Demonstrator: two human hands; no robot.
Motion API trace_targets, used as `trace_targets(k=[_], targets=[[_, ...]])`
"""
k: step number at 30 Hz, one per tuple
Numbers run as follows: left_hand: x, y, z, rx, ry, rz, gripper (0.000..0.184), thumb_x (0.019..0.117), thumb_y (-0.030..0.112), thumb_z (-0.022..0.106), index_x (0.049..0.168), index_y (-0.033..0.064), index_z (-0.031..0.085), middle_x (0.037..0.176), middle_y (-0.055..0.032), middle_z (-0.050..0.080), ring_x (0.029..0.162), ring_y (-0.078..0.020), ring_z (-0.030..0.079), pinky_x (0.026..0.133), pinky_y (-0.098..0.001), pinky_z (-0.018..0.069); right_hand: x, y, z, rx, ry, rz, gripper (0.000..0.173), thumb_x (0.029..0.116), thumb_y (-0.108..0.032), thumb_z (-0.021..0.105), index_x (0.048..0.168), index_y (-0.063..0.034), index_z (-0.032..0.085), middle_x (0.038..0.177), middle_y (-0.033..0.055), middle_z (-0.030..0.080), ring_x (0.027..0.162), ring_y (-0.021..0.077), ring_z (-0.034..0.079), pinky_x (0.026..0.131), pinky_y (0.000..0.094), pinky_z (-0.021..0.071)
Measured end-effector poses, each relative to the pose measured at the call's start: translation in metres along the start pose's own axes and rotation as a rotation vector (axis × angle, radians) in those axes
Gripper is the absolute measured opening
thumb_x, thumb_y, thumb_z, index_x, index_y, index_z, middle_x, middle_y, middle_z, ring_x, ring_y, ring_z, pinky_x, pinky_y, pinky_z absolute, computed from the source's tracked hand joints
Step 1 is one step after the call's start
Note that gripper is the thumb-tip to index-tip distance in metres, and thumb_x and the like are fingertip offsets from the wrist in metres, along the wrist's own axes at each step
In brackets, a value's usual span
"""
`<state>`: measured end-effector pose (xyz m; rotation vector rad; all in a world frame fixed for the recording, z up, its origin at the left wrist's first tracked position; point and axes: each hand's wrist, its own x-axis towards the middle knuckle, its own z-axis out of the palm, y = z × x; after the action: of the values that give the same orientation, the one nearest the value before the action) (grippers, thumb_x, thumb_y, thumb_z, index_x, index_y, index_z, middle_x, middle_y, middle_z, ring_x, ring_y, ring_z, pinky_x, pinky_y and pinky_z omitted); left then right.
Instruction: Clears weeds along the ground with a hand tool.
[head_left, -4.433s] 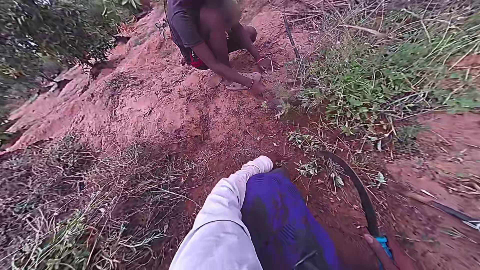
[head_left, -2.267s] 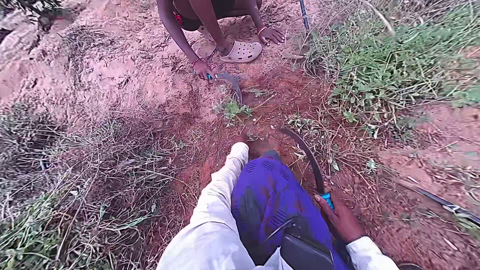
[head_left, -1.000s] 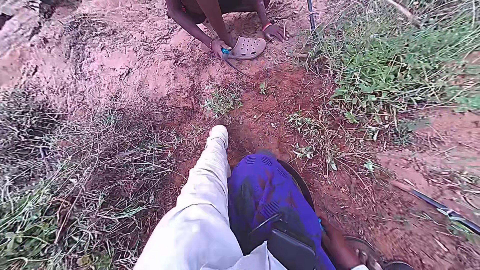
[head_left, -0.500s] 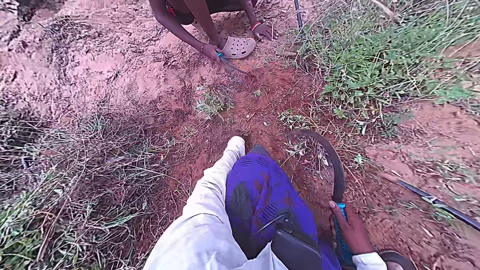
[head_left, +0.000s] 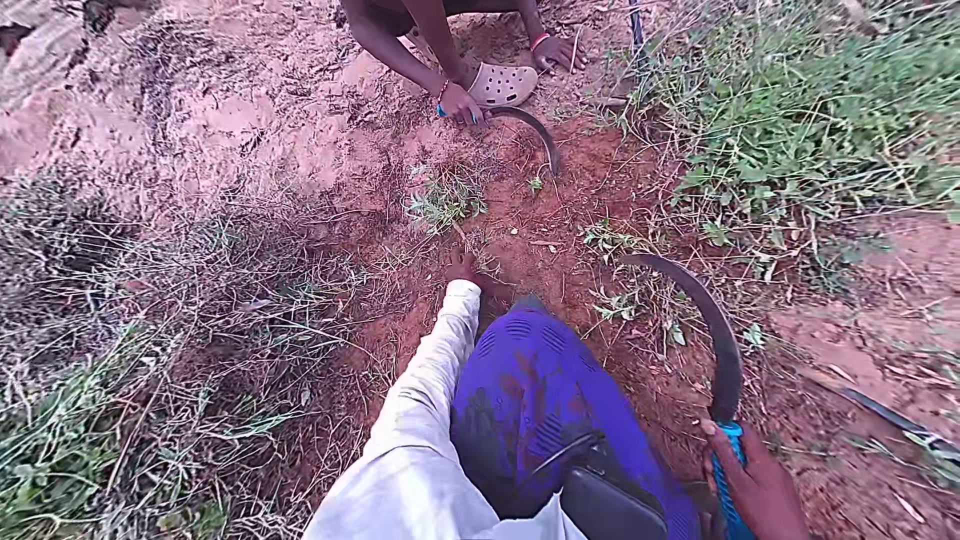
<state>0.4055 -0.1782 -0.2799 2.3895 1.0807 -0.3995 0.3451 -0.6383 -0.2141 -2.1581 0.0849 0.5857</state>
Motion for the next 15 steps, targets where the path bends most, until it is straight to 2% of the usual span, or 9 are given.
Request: trace_targets(k=[2, 3, 5, 7, 8, 10, 12, 13, 15], targets=[[0.034, -0.005, -0.012, 0.036, 0.016, -0.03, 0.064, 0.0888, 0.016, 0.078, 0.149, 0.0141, 0.055, 0.173, -0.0159, 0.016, 0.159, -0.0414, 0.014, 0.125, -0.0617, 0.0224, 0.0, -0.002, 0.001, -0.003, -0.004, 0.004, 0.052, 0.1046, -0.04, 0.049, 0.119, 0.0097, 0.054, 0.061, 0.0014, 0.055, 0.047, 0.0102, 0.055, 0.048, 0.0312, 0.0506], [0.048, -0.001, -0.013, 0.063, -0.004, 0.018, 0.069, 0.0895, 0.014, 0.077, 0.153, 0.015, 0.05, 0.173, -0.0138, 0.016, 0.16, -0.0389, 0.01, 0.126, -0.061, 0.0191, 0.0, -0.003, 0.002, 0.003, 0.001, 0.006, 0.052, 0.1044, -0.04, 0.049, 0.119, 0.0102, 0.054, 0.061, 0.0019, 0.055, 0.046, 0.0108, 0.055, 0.047, 0.0317, 0.0507], [0.062, 0.016, -0.014, 0.137, -0.115, 0.113, 0.083, 0.0917, 0.006, 0.074, 0.163, 0.0124, 0.032, 0.175, -0.0116, 0.008, 0.161, -0.0368, 0.003, 0.128, -0.0583, 0.0142, -0.001, -0.002, 0.004, 0.005, 0.003, 0.023, 0.053, 0.1046, -0.039, 0.049, 0.12, 0.0107, 0.054, 0.061, 0.004, 0.055, 0.047, 0.0133, 0.056, 0.048, 0.0339, 0.051], [0.06, 0.029, -0.009, 0.254, -0.223, 0.101, 0.083, 0.0953, 0.014, 0.072, 0.164, 0.0142, 0.027, 0.175, -0.0107, 0.009, 0.161, -0.0384, 0.009, 0.126, -0.0593, 0.0202, -0.002, -0.004, 0.006, -0.003, 0.011, 0.041, 0.051, 0.1044, -0.038, 0.05, 0.12, 0.0106, 0.054, 0.061, 0.0042, 0.054, 0.046, 0.0137, 0.055, 0.048, 0.0341, 0.0506], [0.057, 0.032, -0.005, 0.287, -0.252, 0.072, 0.078, 0.0977, 0.017, 0.07, 0.164, 0.0155, 0.029, 0.175, -0.0108, 0.011, 0.16, -0.0395, 0.013, 0.125, -0.0591, 0.0233, -0.003, -0.007, 0.005, -0.014, 0.016, 0.046, 0.051, 0.1045, -0.039, 0.051, 0.12, 0.0102, 0.054, 0.061, 0.0038, 0.054, 0.046, 0.0133, 0.054, 0.048, 0.0335, 0.05], [0.042, 0.031, 0.0, 0.31, -0.275, 0.035, 0.068, 0.1, 0.014, 0.065, 0.161, 0.0143, 0.036, 0.172, -0.0149, 0.02, 0.154, -0.0455, 0.027, 0.12, -0.0637, 0.0301, -0.004, -0.012, 0.0, -0.054, 0.035, 0.036, 0.052, 0.104, -0.039, 0.053, 0.12, 0.0105, 0.056, 0.061, 0.0062, 0.056, 0.047, 0.0154, 0.055, 0.049, 0.0356, 0.0496], [0.016, 0.02, -0.002, 0.364, -0.326, 0.038, 0.063, 0.1031, 0.017, 0.061, 0.161, 0.0127, 0.036, 0.169, -0.0208, 0.027, 0.151, -0.0494, 0.032, 0.117, -0.0673, 0.0317, 0.0, -0.013, -0.005, -0.115, 0.056, -0.006, 0.057, 0.1028, -0.042, 0.054, 0.12, 0.0122, 0.057, 0.064, 0.0128, 0.059, 0.05, 0.0235, 0.059, 0.051, 0.0437, 0.0509], [0.0, 0.01, -0.005, 0.379, -0.339, 0.015, 0.065, 0.1023, 0.021, 0.063, 0.161, 0.0137, 0.037, 0.166, -0.0222, 0.031, 0.15, -0.0489, 0.035, 0.117, -0.0669, 0.033, 0.001, -0.013, -0.007, -0.152, 0.061, -0.021, 0.06, 0.1024, -0.044, 0.054, 0.122, 0.013, 0.057, 0.068, 0.0167, 0.061, 0.054, 0.0289, 0.061, 0.055, 0.0494, 0.0514], [-0.025, -0.005, -0.016, 0.313, -0.255, -0.061, 0.074, 0.094, 0.023, 0.074, 0.159, 0.0136, 0.04, 0.161, -0.0245, 0.039, 0.146, -0.0483, 0.041, 0.116, -0.0654, 0.0369, 0.004, -0.016, -0.017, -0.236, 0.103, -0.05, 0.06, 0.1016, -0.043, 0.055, 0.121, 0.0134, 0.058, 0.074, 0.0251, 0.064, 0.063, 0.0411, 0.065, 0.061, 0.0598, 0.0511]])
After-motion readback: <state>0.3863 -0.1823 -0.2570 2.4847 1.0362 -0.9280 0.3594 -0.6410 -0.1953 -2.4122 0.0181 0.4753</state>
